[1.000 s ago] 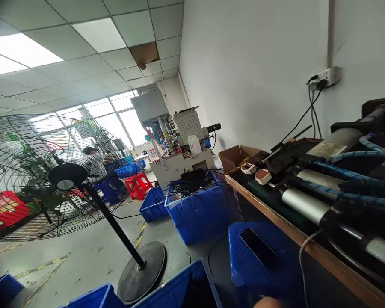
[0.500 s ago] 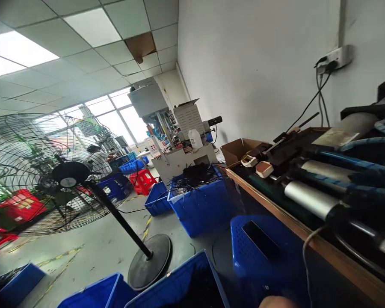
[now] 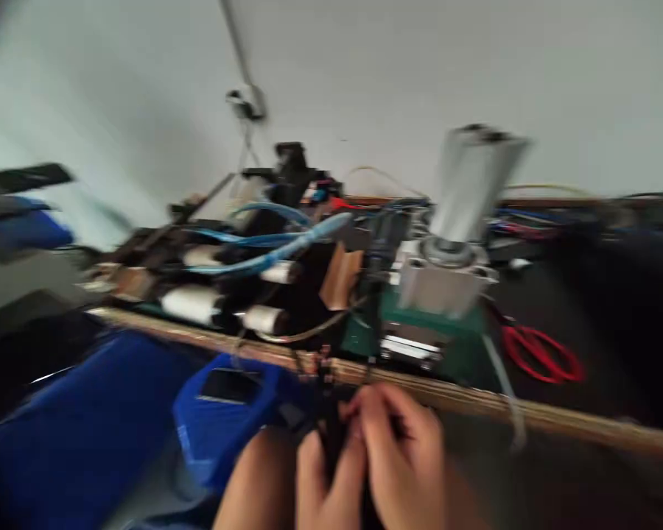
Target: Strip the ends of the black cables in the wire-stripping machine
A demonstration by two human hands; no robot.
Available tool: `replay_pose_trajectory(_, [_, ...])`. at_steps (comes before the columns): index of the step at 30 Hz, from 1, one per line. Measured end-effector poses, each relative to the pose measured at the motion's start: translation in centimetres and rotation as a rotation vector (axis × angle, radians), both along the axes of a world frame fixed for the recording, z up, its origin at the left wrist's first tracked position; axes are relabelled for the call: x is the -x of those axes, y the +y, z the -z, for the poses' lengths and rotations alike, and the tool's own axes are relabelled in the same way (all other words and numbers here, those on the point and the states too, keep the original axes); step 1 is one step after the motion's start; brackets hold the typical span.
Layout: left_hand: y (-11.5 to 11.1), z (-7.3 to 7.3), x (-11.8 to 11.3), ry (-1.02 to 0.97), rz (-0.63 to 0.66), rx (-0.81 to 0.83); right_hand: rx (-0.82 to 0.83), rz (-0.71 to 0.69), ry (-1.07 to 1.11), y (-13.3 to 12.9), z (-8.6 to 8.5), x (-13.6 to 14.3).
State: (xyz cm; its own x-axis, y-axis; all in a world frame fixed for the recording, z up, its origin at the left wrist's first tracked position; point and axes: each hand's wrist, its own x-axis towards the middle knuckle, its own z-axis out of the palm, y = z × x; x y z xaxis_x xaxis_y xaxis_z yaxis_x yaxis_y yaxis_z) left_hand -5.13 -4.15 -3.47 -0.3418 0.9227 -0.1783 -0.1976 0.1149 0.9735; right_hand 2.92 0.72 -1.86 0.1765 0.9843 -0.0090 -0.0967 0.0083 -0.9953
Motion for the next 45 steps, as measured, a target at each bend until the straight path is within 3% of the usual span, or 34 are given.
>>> replay_pose_trajectory(2, [1.0,1.0,-0.4,0.011,-0.031,0.017,-0.005,-0.053,0.049,0.9,-0.2,-0.5])
replay_pose_trajectory(4, [1.3,1.3,-0.8,0.010,-0.208,0.048,-0.015,-0.085,0.066,1.3,-0.7,-0.3])
replay_pose_trajectory(6, [1.3,1.0,-1.4,-0.035,-0.283,0.073,-0.016,-0.089,0.075,1.4,-1.1,-0.1])
replay_pose_trajectory(16, [3.3,-2.2,-4.4,0.010,-0.288,0.040,-0.049,-0.185,0.054,2.7,-2.4,-2.7])
replay_pose_trajectory(26, [4.2,-3.1,-4.7,-0.028,-0.128,0.061,0.016,-0.211,0.165,3.7,-3.1,-3.6])
replay_pose_trajectory(40, [5.0,-5.0,-5.8,-0.031,-0.258,0.106,0.100,-0.226,0.157,4.3,-4.2,-4.0])
replay_pose_trajectory(45, [5.0,-4.9,-5.6,-0.017,-0.288,0.135,0.113,-0.205,0.117,4.5,-4.2,-3.9])
